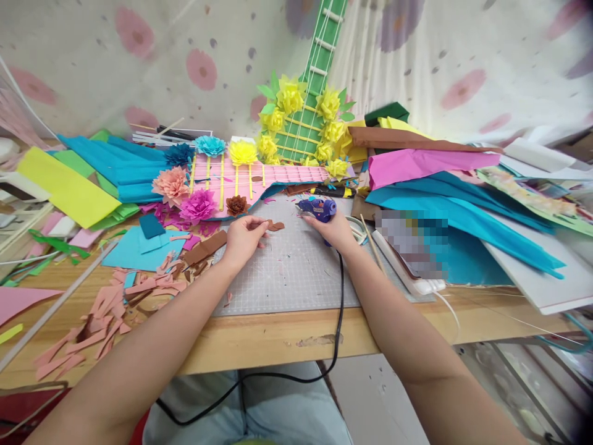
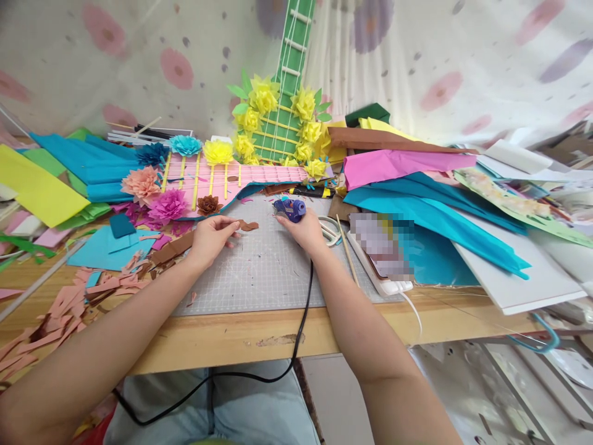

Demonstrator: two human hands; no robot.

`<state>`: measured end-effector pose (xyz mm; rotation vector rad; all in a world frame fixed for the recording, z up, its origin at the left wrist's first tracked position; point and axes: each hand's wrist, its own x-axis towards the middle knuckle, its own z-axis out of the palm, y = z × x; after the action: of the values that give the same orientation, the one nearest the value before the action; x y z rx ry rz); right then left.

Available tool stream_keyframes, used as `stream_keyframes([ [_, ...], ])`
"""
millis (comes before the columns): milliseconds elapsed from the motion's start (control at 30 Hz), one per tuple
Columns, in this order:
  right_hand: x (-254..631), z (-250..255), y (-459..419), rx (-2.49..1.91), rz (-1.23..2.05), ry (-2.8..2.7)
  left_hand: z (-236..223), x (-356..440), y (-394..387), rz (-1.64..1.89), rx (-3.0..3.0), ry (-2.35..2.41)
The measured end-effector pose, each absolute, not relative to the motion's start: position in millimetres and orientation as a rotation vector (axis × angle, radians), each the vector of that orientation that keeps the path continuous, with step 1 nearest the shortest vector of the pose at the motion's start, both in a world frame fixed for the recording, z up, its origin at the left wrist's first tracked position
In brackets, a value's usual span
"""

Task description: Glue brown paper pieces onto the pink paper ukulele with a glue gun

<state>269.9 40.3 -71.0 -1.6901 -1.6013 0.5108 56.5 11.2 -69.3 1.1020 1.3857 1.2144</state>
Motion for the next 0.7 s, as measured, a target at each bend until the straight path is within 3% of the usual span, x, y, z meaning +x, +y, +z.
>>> stream_keyframes([
  [133, 265, -62, 32, -1.85, 0.586, -1.503, -66, 57, 11, 1.187, 1.113, 1.42],
  [367, 265, -40, 16, -1.325, 1.127, -1.621, -67, 52, 10, 1.188, 1.181, 1.499],
  [700, 263, -41, 16, -1.475, 1.061, -1.826, -75, 47, 11, 1.161, 1.357, 1.577],
])
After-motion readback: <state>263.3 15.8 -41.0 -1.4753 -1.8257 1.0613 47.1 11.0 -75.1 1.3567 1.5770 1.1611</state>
